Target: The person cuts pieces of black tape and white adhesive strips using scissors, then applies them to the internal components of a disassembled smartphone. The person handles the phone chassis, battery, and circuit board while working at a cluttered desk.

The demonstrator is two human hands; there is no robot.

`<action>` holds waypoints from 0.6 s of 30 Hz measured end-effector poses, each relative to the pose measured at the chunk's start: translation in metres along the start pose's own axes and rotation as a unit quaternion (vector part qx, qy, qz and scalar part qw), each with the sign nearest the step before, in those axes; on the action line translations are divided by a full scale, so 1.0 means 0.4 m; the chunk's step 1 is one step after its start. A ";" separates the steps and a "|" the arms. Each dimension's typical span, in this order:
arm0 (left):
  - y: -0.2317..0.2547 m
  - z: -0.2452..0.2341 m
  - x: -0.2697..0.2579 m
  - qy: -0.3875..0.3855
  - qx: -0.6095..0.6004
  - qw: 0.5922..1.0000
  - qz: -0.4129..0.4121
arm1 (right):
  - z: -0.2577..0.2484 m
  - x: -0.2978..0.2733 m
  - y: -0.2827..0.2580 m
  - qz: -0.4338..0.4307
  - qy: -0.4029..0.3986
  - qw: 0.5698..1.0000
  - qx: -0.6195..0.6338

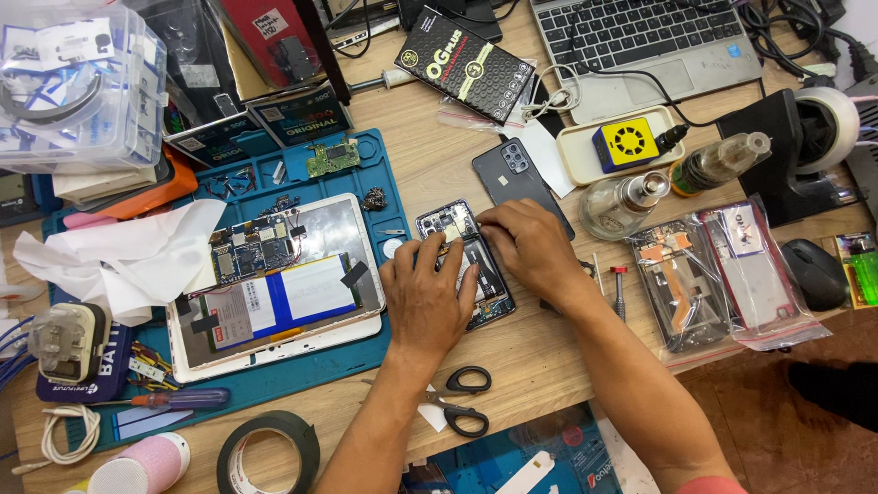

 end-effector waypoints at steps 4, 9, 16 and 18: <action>0.001 0.000 0.000 0.004 0.004 1.000 0.000 | 0.004 0.002 -0.012 -0.010 -0.016 1.000 -0.017; 0.001 -0.002 0.000 0.007 0.001 1.000 0.000 | 0.008 0.002 -0.012 -0.026 -0.021 0.999 -0.037; 0.000 0.001 -0.003 -0.008 -0.001 1.000 -0.008 | 0.016 -0.003 -0.009 -0.042 -0.036 0.996 -0.063; 0.000 0.001 -0.003 -0.008 -0.002 1.000 -0.006 | 0.012 -0.001 -0.016 -0.048 -0.042 0.996 -0.065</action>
Point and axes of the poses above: each hand's wrist, its own x-axis towards the middle knuckle, its own z-axis out of the palm, y = z × x, the point moved 3 cm from there along x, towards the middle knuckle, and after that the axes turned 9 degrees about -z, right-handed, at the moved point
